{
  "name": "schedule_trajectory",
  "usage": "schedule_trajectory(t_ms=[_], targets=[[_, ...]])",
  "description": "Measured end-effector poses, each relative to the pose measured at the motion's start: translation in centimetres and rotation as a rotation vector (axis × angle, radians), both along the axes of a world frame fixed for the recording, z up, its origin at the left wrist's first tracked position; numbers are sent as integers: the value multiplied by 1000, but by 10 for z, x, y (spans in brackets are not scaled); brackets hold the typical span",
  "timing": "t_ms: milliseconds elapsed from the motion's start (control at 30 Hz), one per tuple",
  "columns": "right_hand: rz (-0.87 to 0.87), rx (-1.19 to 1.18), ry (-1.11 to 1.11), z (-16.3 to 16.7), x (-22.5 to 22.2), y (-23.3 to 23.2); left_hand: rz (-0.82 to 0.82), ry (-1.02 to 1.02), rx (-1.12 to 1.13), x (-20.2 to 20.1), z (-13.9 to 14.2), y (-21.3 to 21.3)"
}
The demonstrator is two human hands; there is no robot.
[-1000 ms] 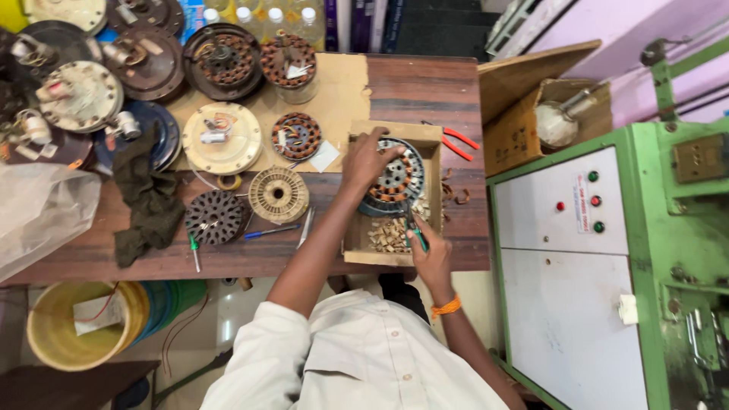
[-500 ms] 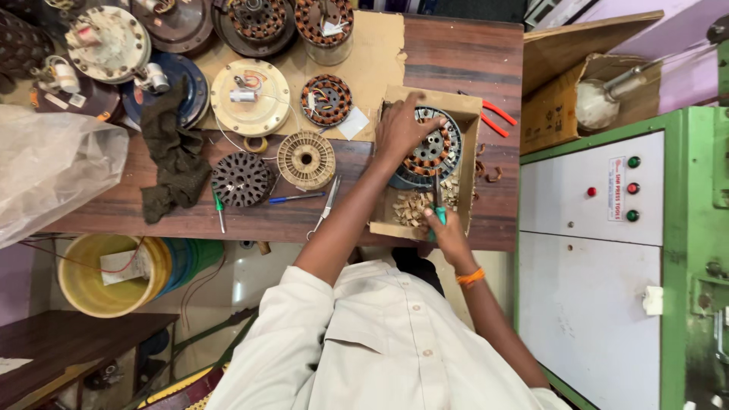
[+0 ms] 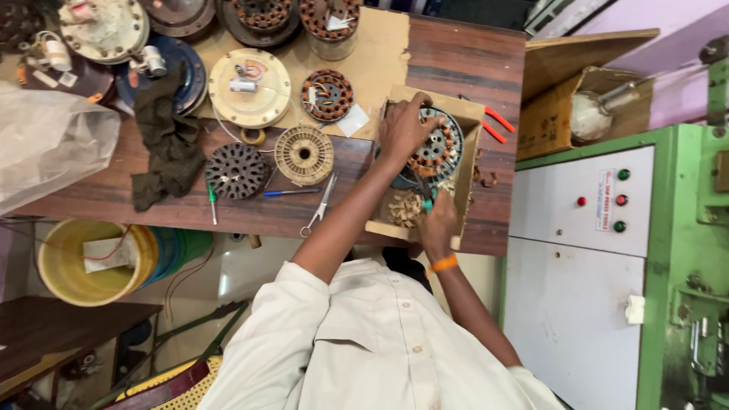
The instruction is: The person uses pliers to cut and remove small pieces from a cylindrical electrical component placed in a cardboard box. They repeatedly trim protruding material and collect the cut pieces in the box, then switch to a different pair of pliers to continue trimming.
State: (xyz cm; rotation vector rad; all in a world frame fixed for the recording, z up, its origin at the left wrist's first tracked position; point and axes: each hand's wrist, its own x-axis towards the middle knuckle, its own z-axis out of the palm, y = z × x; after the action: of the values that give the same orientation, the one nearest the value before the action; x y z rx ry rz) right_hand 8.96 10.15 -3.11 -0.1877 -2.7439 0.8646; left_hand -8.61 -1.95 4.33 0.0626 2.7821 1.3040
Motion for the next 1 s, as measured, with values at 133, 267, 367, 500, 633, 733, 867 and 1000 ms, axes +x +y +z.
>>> schedule_trajectory(t_ms=[133, 267, 367, 500, 633, 733, 867, 1000], targets=[[60, -337, 16, 4, 7, -4, 8, 2, 60, 0, -2, 3], [-139, -735, -59, 19, 57, 46, -13, -38, 31, -1, -7, -2], [-382, -433, -337, 20, 80, 92, -113, -56, -20, -8, -14, -7], [-432, -79, -548, 10, 81, 115, -255, -148, -1, -13, -26, -8], [-280, -91, -464, 16, 46, 123, -15, -16, 153, 2, -39, -6], [-93, -28, -13, 16, 35, 125, 136, 47, 234, 15, -50, -3], [-229, -342, -73, 34, 58, 119, 57, -68, 527, -3, -64, -19], [-140, -473, -114, 61, 75, 101, -67, -89, 561, -12, -72, -34]])
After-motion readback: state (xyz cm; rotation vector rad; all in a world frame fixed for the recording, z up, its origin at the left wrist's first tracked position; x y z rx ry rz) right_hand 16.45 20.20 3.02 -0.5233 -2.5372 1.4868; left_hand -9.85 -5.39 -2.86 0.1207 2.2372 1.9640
